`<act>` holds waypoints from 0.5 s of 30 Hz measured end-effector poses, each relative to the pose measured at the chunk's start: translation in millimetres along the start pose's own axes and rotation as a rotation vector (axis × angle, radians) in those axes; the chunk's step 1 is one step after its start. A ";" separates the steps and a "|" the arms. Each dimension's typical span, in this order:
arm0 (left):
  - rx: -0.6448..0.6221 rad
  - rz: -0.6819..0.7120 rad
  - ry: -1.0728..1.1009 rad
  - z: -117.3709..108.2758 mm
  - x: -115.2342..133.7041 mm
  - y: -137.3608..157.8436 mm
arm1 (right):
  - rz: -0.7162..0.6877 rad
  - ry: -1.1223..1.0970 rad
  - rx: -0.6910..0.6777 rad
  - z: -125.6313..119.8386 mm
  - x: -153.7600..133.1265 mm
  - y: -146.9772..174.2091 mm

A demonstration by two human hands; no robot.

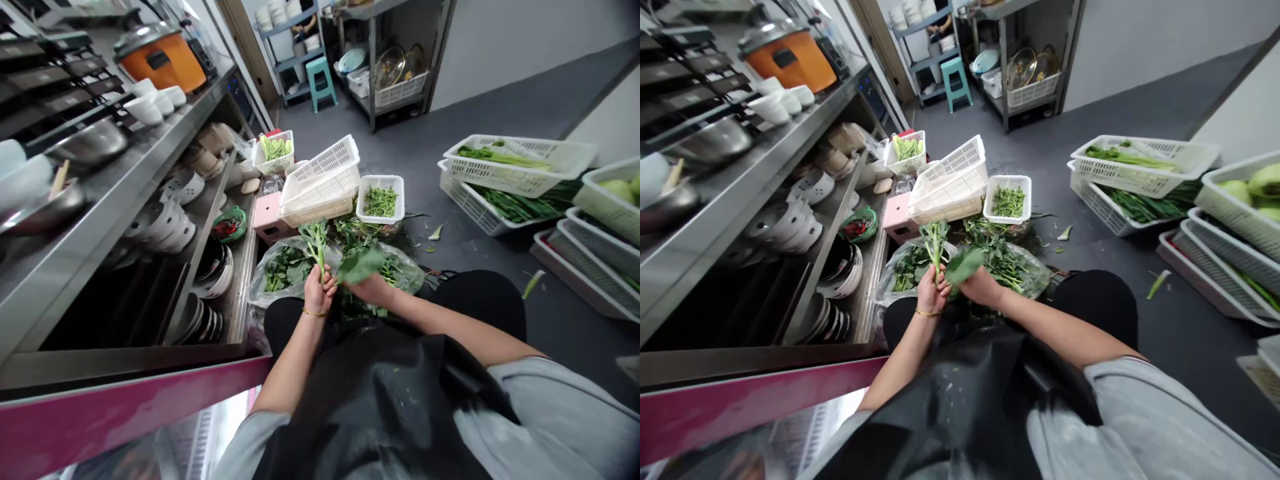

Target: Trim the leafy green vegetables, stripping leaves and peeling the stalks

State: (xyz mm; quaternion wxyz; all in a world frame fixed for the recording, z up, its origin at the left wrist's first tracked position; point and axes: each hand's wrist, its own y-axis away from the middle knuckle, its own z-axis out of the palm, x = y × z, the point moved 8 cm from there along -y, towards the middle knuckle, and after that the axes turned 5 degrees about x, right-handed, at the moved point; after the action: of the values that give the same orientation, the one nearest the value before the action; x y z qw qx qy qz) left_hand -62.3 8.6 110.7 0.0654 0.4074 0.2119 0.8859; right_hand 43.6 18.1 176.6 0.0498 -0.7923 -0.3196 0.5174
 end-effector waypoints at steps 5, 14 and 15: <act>-0.258 -0.157 -0.060 13.6 -20.4 14.0 | 0.483 -0.379 -0.049 -13.0 50.8 -23.1; 0.174 -0.006 -0.118 -26.7 -19.5 -20.3 | 0.594 -0.395 0.032 18.6 29.2 28.4; 0.109 -0.050 -0.090 -24.2 -21.0 -17.9 | 0.629 -0.440 0.050 17.0 35.8 30.0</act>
State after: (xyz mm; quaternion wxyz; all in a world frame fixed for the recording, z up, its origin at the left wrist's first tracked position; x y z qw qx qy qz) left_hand -67.5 10.9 74.4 0.0747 0.4445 0.2669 0.8518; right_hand 52.1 10.1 128.3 -0.1618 -0.7201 -0.0511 0.6728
